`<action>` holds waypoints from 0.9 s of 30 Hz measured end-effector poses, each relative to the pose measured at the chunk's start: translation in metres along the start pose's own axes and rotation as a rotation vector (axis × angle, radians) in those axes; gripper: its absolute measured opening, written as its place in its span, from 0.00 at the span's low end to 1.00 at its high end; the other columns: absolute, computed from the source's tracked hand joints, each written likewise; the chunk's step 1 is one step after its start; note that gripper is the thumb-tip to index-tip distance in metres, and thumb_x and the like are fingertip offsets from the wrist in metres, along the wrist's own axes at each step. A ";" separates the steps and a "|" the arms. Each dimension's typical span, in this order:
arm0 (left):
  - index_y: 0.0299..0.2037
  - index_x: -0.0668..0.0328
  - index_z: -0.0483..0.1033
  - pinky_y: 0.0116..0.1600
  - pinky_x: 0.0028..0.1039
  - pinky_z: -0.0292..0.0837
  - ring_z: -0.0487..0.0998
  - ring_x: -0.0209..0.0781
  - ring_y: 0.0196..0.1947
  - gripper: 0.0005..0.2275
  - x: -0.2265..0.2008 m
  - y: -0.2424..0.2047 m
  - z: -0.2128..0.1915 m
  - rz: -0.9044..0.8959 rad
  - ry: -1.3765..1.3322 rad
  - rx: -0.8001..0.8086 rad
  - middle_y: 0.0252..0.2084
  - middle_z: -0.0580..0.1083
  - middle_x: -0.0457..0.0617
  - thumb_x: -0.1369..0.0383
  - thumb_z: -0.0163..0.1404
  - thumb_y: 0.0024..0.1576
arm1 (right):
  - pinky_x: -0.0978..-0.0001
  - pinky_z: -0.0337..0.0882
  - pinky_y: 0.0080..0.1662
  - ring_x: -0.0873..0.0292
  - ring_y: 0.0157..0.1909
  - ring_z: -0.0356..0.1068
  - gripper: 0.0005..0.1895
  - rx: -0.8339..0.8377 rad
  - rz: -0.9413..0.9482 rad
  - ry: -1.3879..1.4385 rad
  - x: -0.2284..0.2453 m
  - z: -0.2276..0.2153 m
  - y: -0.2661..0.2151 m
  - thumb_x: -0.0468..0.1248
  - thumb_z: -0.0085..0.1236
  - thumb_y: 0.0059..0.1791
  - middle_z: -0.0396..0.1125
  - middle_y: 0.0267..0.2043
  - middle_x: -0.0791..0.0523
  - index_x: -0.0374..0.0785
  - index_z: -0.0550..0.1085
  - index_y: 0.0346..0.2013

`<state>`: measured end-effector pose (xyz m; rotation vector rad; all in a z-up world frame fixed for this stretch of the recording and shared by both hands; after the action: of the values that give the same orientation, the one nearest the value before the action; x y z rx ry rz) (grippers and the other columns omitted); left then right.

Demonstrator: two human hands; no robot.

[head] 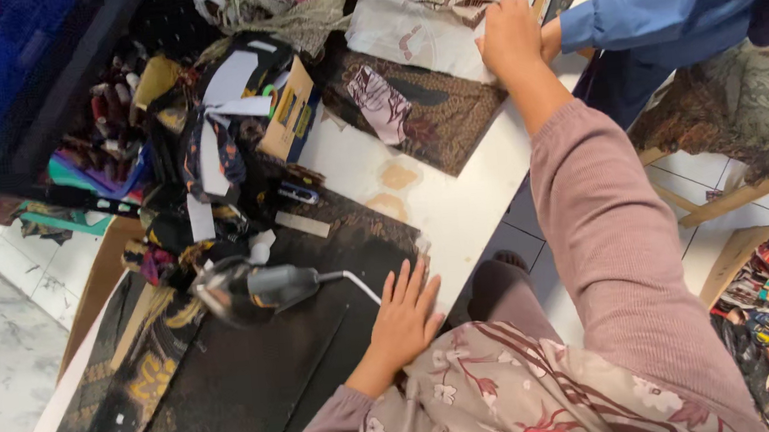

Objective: The person irons a dark patterned fabric on a table, then folds it and places it aside. They then handle a lighter patterned fabric, folding it and stacking it with other folded pieces. A second person assists by folding a different fabric nearby.

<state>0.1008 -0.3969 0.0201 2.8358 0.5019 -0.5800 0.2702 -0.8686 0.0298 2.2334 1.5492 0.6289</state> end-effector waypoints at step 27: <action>0.73 0.60 0.50 0.68 0.38 0.64 0.68 0.53 0.67 0.33 0.174 0.304 0.108 -0.871 -1.837 -0.476 0.70 0.64 0.63 0.47 0.39 0.64 | 0.46 0.71 0.42 0.42 0.43 0.72 0.15 0.647 -0.081 0.264 -0.001 0.017 -0.008 0.36 0.53 0.49 0.70 0.41 0.49 0.43 0.73 0.50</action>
<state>0.3257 -0.6551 -0.1096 0.6699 1.0436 -2.2106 0.2724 -0.8675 0.0109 2.5889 2.2155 0.4518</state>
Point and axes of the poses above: each hand's wrist, its own y-axis towards the middle knuckle, its own z-axis out of the palm, x = y × z, the point moved 4 cm from there along y, towards the middle knuckle
